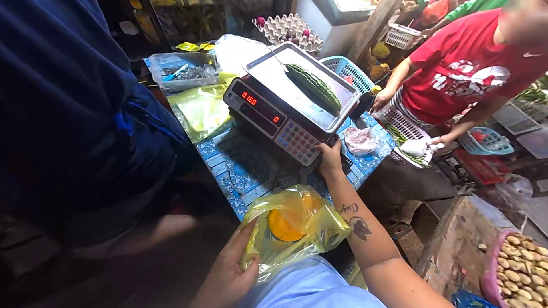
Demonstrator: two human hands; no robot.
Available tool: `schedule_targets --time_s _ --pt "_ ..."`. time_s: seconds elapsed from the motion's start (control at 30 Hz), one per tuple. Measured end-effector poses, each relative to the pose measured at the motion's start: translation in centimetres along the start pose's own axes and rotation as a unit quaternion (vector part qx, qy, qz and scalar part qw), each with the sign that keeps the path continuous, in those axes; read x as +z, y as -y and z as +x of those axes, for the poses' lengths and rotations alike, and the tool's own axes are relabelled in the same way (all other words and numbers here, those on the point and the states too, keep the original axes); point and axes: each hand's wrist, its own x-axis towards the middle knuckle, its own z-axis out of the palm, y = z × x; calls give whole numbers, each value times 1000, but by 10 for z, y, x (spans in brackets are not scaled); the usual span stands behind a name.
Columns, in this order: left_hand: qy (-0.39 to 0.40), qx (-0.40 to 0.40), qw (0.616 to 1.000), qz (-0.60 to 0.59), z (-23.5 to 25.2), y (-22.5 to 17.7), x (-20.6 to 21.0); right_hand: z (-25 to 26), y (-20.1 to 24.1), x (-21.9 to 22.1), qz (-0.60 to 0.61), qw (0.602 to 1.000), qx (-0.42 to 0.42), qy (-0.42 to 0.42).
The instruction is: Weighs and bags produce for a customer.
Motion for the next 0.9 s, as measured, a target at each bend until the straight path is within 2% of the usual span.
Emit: schedule_targets --time_s 0.4,0.47,0.53,0.6,0.67,0.7,0.77,0.9 --pt "11 9 1000 -10 11 2 -1 1 1 -1 7 1000 -3 19" --pt "16 7 1000 -10 10 2 -1 -1 2 -1 -21 1000 2 9" --pt "20 14 1000 -11 11 3 -2 -5 0 -2 -119 992 -28 -12" --pt "19 14 1000 -7 10 4 -3 -17 -5 -1 -280 947 -146 -62" --pt "15 8 1000 -7 9 3 -3 -26 -21 -1 -413 847 -319 -96" --pt "15 4 1000 -7 8 3 -3 -28 -29 -3 -458 799 -379 -93" --pt "17 -1 1000 -1 6 3 -4 -31 -38 -4 -520 736 -428 -71" --pt "17 2 1000 -2 6 4 -4 -32 -39 3 -559 685 -466 -38"
